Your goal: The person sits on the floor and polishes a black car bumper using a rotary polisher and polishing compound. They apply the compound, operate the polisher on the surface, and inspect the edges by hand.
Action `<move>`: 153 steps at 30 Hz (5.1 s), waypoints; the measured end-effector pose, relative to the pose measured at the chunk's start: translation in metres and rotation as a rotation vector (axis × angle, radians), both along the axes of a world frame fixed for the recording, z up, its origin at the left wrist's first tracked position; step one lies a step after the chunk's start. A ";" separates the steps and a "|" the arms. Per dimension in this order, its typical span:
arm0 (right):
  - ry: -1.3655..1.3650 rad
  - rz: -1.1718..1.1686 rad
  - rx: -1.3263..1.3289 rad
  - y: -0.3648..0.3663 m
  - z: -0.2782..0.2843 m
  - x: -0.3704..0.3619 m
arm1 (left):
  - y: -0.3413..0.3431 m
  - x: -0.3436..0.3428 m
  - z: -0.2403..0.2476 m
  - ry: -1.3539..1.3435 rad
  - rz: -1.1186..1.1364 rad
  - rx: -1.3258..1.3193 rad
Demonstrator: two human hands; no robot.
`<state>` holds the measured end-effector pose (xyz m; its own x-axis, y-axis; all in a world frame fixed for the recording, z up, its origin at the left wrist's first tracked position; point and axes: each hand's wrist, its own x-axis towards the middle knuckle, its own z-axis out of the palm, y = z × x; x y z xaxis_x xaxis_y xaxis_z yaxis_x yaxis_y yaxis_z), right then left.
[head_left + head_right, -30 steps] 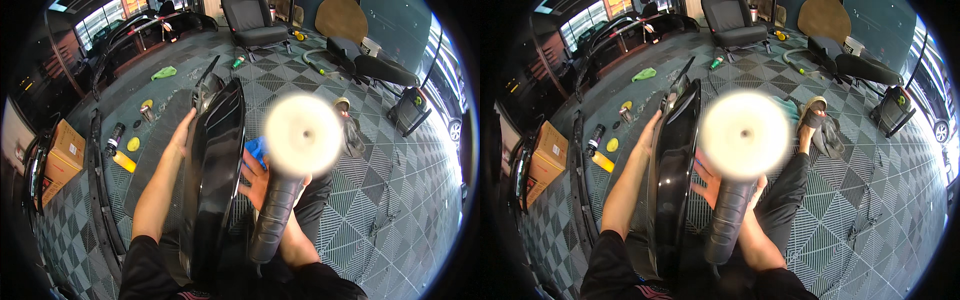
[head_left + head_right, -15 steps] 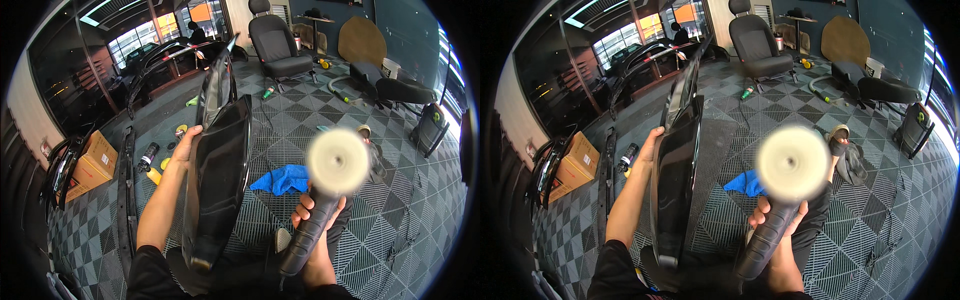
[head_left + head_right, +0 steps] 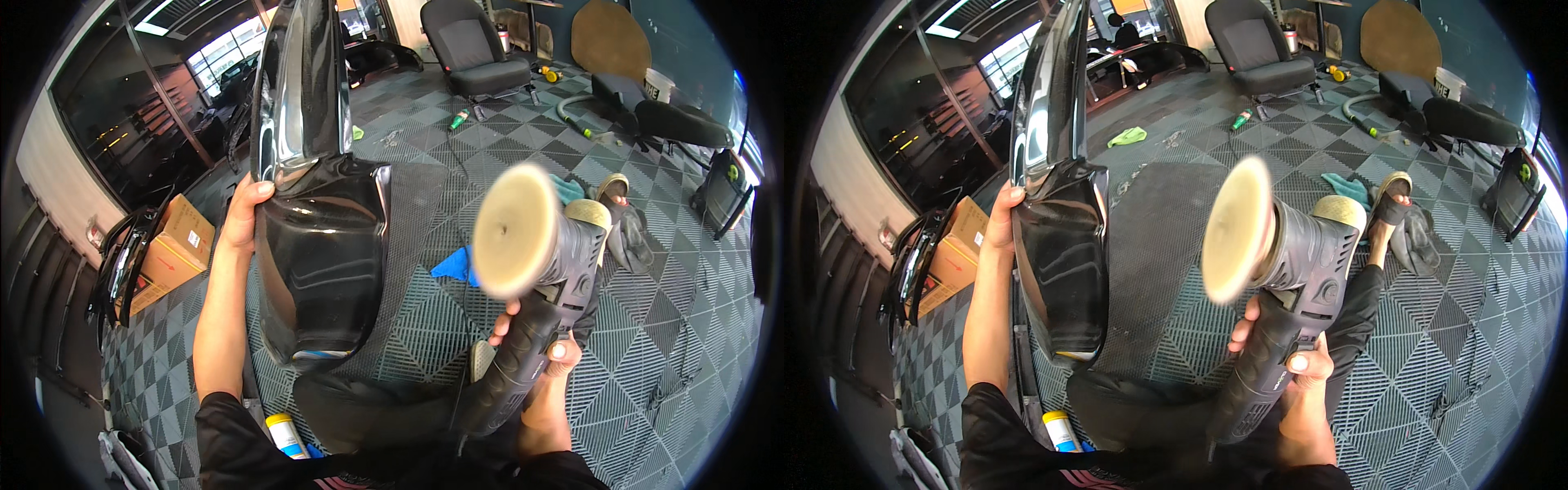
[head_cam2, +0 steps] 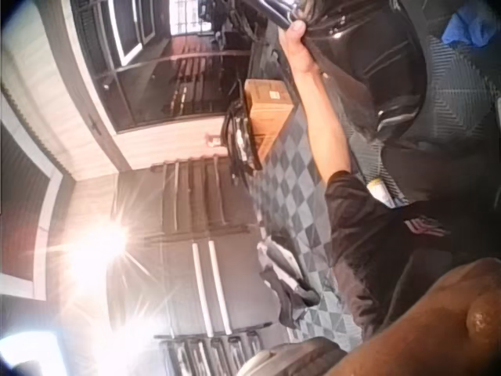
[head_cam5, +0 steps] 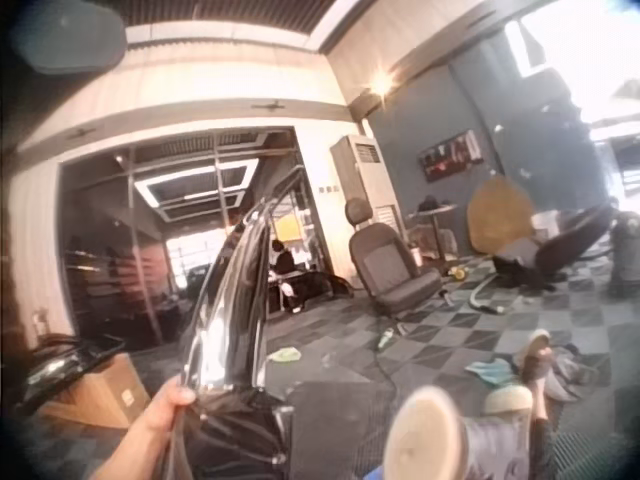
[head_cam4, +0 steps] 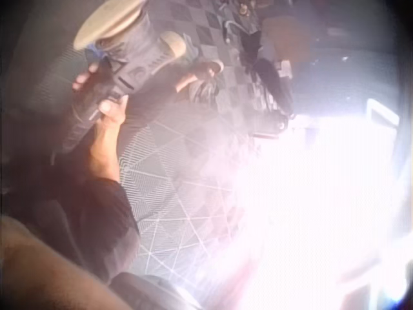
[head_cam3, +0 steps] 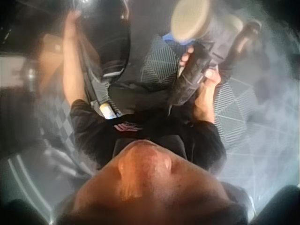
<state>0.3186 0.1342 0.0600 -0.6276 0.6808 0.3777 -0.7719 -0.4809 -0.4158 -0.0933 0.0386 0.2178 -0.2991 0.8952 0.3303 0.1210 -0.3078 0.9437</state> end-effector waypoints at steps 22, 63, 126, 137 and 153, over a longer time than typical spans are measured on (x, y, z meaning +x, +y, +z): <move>-0.299 0.071 0.145 -0.009 -0.021 0.014 | -0.133 0.032 -0.030 0.267 0.409 -0.059; -0.989 0.678 0.496 -0.032 -0.103 -0.017 | -0.175 0.033 -0.207 0.279 0.130 -0.636; -0.880 0.680 0.256 -0.012 -0.104 0.000 | -0.133 0.036 -0.180 0.089 0.042 -0.671; -0.816 0.603 0.530 -0.006 -0.099 -0.003 | -0.131 0.033 -0.192 0.295 0.055 -0.569; -0.856 0.606 0.607 -0.004 -0.095 0.007 | -0.137 0.033 -0.195 0.187 0.057 -0.583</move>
